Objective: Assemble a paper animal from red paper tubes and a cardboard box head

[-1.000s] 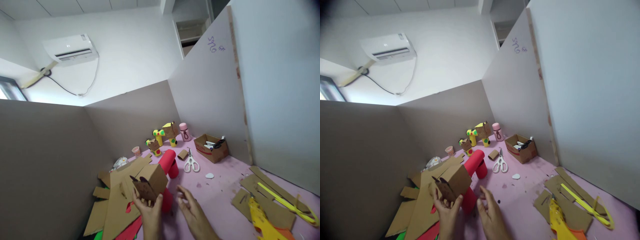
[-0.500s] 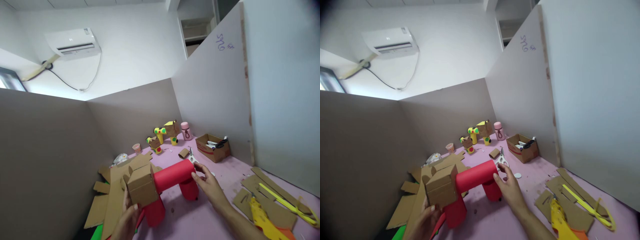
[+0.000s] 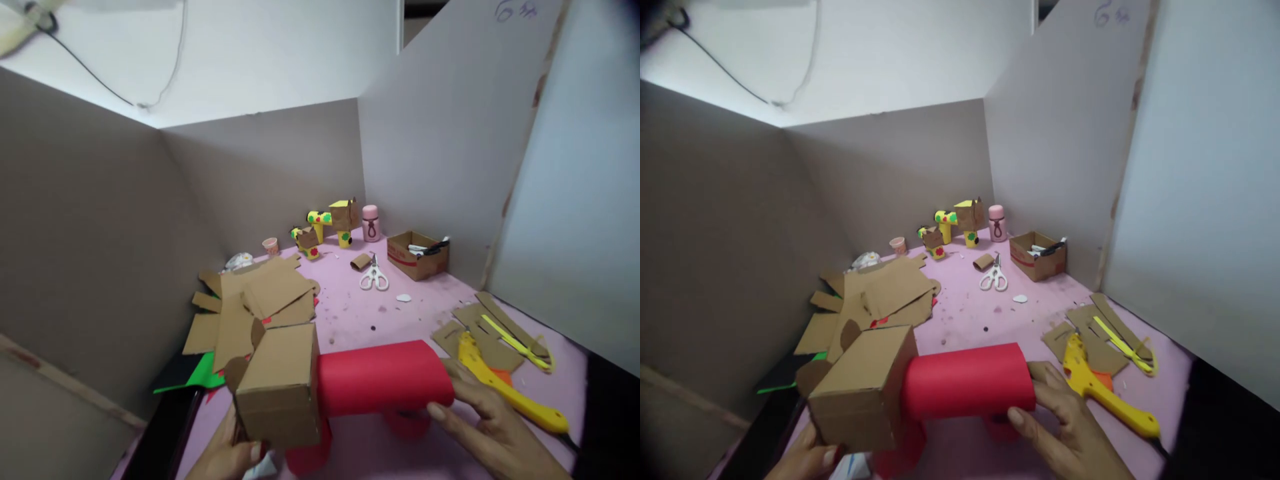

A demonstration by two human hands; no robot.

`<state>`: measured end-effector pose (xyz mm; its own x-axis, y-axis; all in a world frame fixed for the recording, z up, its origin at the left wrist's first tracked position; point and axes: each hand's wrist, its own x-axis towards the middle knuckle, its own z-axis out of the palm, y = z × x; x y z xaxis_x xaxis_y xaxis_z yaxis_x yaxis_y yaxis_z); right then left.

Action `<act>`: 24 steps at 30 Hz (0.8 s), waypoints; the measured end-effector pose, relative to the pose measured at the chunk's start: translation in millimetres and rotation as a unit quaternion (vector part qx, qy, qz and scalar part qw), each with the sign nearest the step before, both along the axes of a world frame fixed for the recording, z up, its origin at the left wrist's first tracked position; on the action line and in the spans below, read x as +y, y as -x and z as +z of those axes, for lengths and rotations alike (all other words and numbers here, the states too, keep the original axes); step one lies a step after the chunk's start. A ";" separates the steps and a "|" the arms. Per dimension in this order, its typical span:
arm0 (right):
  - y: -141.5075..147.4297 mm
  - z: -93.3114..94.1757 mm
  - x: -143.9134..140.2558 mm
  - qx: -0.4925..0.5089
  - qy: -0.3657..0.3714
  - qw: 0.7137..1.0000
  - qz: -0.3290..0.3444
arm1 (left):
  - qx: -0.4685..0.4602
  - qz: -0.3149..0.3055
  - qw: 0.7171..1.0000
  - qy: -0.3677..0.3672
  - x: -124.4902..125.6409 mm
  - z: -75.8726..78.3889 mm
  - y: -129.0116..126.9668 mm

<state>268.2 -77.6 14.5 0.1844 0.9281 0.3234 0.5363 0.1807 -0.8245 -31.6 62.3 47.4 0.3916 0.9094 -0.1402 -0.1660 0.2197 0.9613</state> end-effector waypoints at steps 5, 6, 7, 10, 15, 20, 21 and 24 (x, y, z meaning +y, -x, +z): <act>-0.7 -3.6 -8.5 -0.011 0.015 1.000 0.006 | -0.009 -0.027 0.998 -0.052 -14.1 -19.2 -6.6; -1.3 -1.6 -9.0 -0.012 0.012 1.000 0.001 | -0.026 -0.040 0.997 -0.056 -16.2 -22.3 -8.5; -1.7 0.8 -9.6 -0.011 0.008 1.000 -0.003 | -0.046 -0.052 0.996 -0.058 -18.3 -25.2 -10.3; -1.6 8.0 -10.9 -0.001 0.002 1.000 -0.007 | -0.069 -0.047 0.994 -0.064 -23.9 -34.8 -15.6; -0.8 5.3 -5.7 -0.001 -0.015 1.000 0.004 | 0.008 0.005 0.999 -0.036 -27.4 -45.6 -24.3; -5.8 -13.6 2.2 0.035 -0.015 0.999 0.002 | 0.050 0.016 0.998 -0.029 -27.5 -39.8 -29.1; -7.1 -16.7 3.4 0.038 -0.009 0.999 0.002 | 0.050 0.021 0.998 -0.030 -24.6 -38.4 -28.8; -10.6 -22.3 5.7 0.044 0.004 0.999 0.004 | 0.064 0.058 0.996 -0.020 -4.9 -32.1 -27.7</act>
<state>278.8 -71.9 -7.7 0.2050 0.9318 0.2995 0.4606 0.1782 -0.8696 -4.0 57.5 15.4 0.2642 0.9534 -0.1460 -0.0629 0.1680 0.9838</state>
